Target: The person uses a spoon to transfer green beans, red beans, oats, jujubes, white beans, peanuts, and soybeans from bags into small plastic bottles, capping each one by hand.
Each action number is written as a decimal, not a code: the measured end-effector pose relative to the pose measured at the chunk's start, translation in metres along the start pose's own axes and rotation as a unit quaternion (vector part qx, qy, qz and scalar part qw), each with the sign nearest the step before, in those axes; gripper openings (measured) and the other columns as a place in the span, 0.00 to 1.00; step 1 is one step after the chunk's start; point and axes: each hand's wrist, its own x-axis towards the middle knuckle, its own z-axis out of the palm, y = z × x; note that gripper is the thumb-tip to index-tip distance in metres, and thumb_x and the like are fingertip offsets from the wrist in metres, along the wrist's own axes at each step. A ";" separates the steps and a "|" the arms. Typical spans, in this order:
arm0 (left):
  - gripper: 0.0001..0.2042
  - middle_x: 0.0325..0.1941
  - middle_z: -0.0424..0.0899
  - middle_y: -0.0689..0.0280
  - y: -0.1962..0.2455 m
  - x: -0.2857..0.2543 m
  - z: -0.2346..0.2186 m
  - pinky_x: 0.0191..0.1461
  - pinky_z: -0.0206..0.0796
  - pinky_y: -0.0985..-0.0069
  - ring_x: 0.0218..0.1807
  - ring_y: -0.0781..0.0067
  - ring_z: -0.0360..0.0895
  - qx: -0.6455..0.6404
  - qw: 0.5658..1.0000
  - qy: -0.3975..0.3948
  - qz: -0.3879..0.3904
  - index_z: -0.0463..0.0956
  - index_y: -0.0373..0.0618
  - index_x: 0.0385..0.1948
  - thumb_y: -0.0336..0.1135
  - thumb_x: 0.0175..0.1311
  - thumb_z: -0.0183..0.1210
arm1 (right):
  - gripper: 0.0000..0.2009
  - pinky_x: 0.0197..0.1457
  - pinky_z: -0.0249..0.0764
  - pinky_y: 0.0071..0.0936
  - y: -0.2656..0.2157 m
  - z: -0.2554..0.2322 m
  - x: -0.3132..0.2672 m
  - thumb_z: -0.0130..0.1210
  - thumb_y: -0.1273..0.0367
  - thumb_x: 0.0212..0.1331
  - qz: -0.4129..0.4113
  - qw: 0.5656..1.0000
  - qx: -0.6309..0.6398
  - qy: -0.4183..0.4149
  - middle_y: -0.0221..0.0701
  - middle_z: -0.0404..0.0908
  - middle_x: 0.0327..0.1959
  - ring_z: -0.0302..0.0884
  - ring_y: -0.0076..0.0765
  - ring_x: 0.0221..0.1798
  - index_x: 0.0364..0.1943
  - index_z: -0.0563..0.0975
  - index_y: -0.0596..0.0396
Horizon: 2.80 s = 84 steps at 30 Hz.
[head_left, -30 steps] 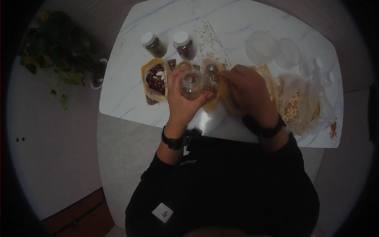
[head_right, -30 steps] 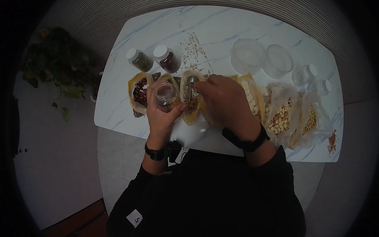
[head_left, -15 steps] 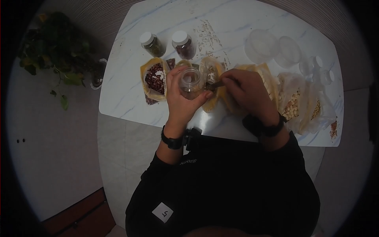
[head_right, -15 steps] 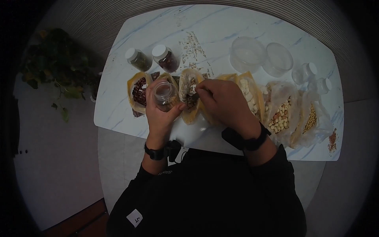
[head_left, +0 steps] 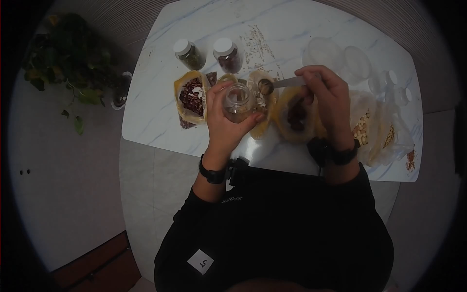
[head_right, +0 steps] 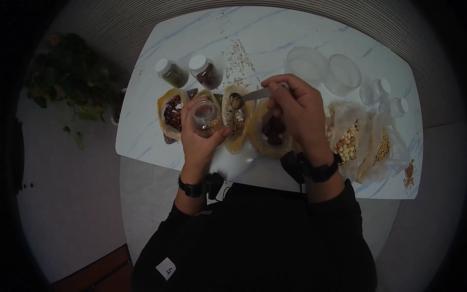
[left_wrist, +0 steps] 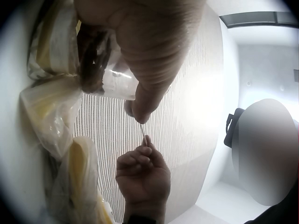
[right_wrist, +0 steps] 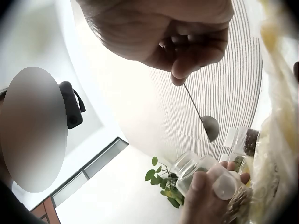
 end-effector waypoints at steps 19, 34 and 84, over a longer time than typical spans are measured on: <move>0.36 0.57 0.67 0.57 -0.001 0.000 0.000 0.61 0.65 0.65 0.59 0.58 0.68 0.006 1.000 -0.012 -0.022 0.70 0.40 0.52 0.40 0.37 0.77 | 0.08 0.32 0.70 0.26 -0.023 0.011 -0.026 0.56 0.74 0.61 -0.157 0.983 -0.096 -0.017 0.32 0.78 0.29 0.75 0.32 0.28 0.43 0.81 0.54; 0.35 0.56 0.68 0.59 0.003 0.001 0.000 0.61 0.65 0.68 0.58 0.60 0.69 -0.027 0.999 0.011 -0.022 0.72 0.40 0.51 0.40 0.36 0.77 | 0.07 0.39 0.73 0.33 0.014 0.024 -0.009 0.53 0.69 0.63 -0.222 0.921 -0.315 -0.060 0.40 0.80 0.32 0.78 0.47 0.35 0.37 0.78 0.59; 0.36 0.56 0.68 0.59 0.000 0.000 0.001 0.60 0.65 0.66 0.58 0.59 0.69 -0.019 1.000 0.000 -0.020 0.71 0.41 0.51 0.40 0.37 0.77 | 0.06 0.36 0.73 0.30 0.001 0.016 -0.010 0.53 0.72 0.63 -0.224 0.946 -0.236 -0.008 0.36 0.80 0.31 0.79 0.40 0.32 0.40 0.79 0.57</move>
